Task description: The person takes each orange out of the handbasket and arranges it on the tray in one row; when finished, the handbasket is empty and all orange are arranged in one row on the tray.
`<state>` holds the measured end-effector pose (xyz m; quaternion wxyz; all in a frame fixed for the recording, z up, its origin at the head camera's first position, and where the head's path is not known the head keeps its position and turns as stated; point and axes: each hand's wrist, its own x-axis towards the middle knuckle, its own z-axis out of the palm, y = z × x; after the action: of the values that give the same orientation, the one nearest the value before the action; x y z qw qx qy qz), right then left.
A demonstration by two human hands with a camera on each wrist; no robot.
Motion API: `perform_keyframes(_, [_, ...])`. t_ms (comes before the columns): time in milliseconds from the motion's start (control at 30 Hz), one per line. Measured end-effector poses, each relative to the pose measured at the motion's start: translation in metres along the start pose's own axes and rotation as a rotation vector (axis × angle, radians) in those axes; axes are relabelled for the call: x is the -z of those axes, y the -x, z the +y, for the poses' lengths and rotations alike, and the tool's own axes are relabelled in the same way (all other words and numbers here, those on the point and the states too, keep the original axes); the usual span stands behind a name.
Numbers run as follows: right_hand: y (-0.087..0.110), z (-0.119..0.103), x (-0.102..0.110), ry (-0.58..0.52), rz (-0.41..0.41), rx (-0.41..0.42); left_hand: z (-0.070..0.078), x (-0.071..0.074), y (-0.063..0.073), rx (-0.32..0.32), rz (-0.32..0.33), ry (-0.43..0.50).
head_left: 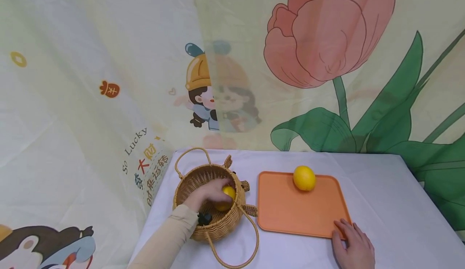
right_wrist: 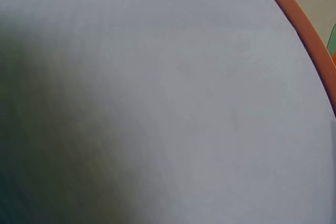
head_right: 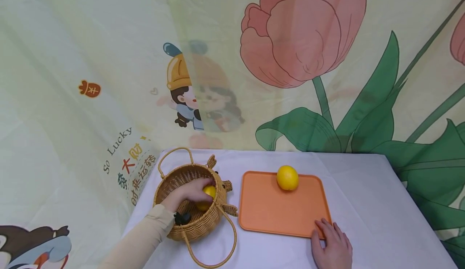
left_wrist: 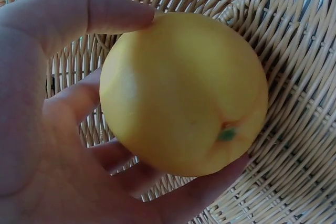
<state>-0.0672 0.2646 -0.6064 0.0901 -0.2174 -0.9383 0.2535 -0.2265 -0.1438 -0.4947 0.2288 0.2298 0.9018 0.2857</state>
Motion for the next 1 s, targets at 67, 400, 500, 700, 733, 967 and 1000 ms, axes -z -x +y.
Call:
perform_keyframes(67, [0.0002,0.0001,-0.0002,-0.002,0.001,-0.001,-0.0008,0.0004,0.0005,-0.013,-0.006,-0.008])
perform_keyframes(400, [0.0006,0.0006,-0.0009,0.0,0.01,0.007,-0.0035,-0.0025,0.0034,0.027,-0.076,0.025])
perform_keyframes(500, [0.0009,0.0008,-0.0009,0.002,0.006,0.004,-0.0024,-0.0027,0.0039,0.051,-0.075,0.03])
perform_keyframes(700, [-0.0001,0.0011,-0.0007,-0.001,0.007,-0.001,-0.0003,-0.0027,0.0041,0.076,-0.047,0.009])
perform_keyframes(733, [-0.0001,0.001,-0.0006,-0.002,0.007,-0.001,-0.0003,-0.0029,0.0038,0.08,-0.04,0.01])
perform_keyframes(967, [-0.0004,0.0012,-0.0004,-0.003,0.005,0.002,-0.0023,-0.0036,0.0023,0.098,-0.014,0.02])
perform_keyframes(1000, [-0.0002,0.0011,-0.0004,-0.002,0.004,0.002,-0.0025,-0.0037,0.0021,0.098,-0.013,0.02])
